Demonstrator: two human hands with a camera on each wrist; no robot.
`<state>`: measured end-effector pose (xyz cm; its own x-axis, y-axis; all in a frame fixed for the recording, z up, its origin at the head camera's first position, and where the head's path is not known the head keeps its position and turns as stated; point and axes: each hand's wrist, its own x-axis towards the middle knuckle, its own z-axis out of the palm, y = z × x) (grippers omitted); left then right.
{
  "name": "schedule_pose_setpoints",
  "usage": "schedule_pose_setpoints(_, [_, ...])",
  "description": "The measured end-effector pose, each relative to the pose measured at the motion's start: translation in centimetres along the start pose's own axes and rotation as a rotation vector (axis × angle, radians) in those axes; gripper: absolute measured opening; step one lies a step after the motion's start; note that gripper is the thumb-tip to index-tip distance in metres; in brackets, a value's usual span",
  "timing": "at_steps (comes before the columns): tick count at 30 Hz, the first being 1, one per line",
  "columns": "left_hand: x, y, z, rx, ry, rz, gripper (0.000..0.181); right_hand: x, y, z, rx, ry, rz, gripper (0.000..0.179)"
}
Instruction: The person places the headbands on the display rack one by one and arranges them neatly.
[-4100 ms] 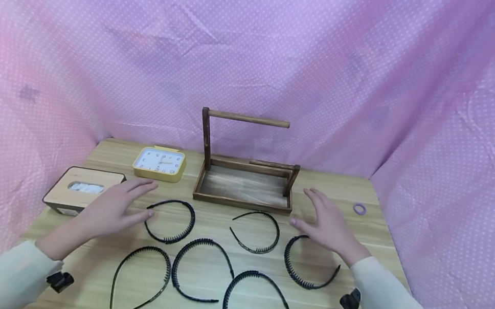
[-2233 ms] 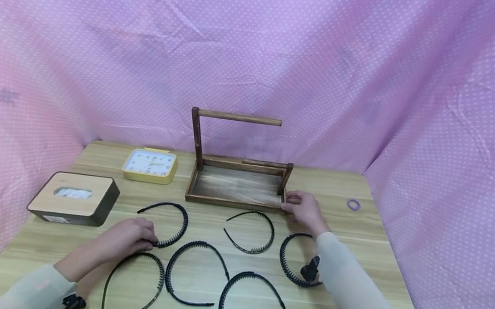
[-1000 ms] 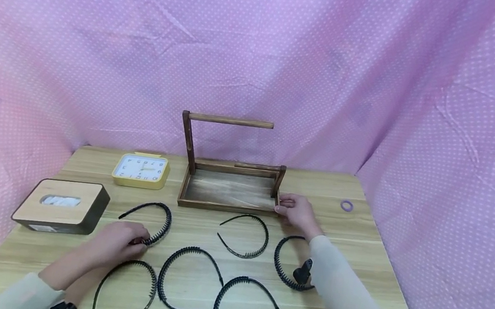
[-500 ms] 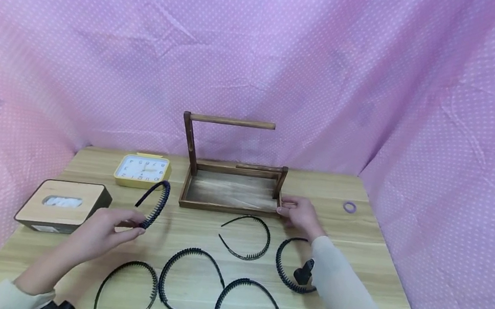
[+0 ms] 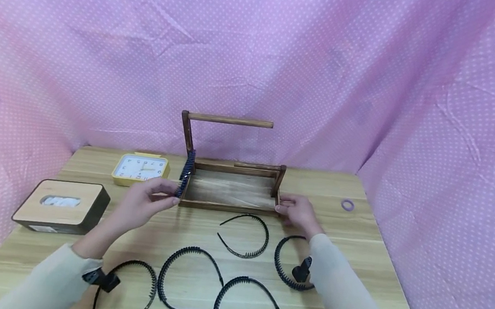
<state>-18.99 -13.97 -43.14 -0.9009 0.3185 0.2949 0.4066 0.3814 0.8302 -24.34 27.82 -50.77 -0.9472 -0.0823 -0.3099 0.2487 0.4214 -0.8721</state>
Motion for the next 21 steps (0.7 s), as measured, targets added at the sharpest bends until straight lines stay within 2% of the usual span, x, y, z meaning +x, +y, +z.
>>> schedule_pose_setpoints(3, [1.7,-0.1,1.4,-0.045,0.016,-0.023,0.021,0.0,0.0,0.0,0.004,0.01,0.004,0.053])
schedule_pose_setpoints(6, [3.4,-0.1,3.0,-0.096,0.004,-0.03,0.024,0.0,0.0,0.0,-0.008,0.005,-0.01,0.054])
schedule_pose_setpoints(11, [6.0,0.0,5.8,-0.218,0.008,-0.061,0.026,0.0,0.1,0.2,0.01,0.011,-0.005,0.053])
schedule_pose_setpoints(15, [7.5,0.2,8.3,-0.284,0.039,-0.123,0.027,-0.1,0.1,0.3,0.015,0.005,0.002,0.054])
schedule_pose_setpoints(21, [9.3,0.5,11.9,-0.357,0.058,-0.182,0.028,-0.1,-0.2,0.2,-0.024,0.019,-0.006,0.053])
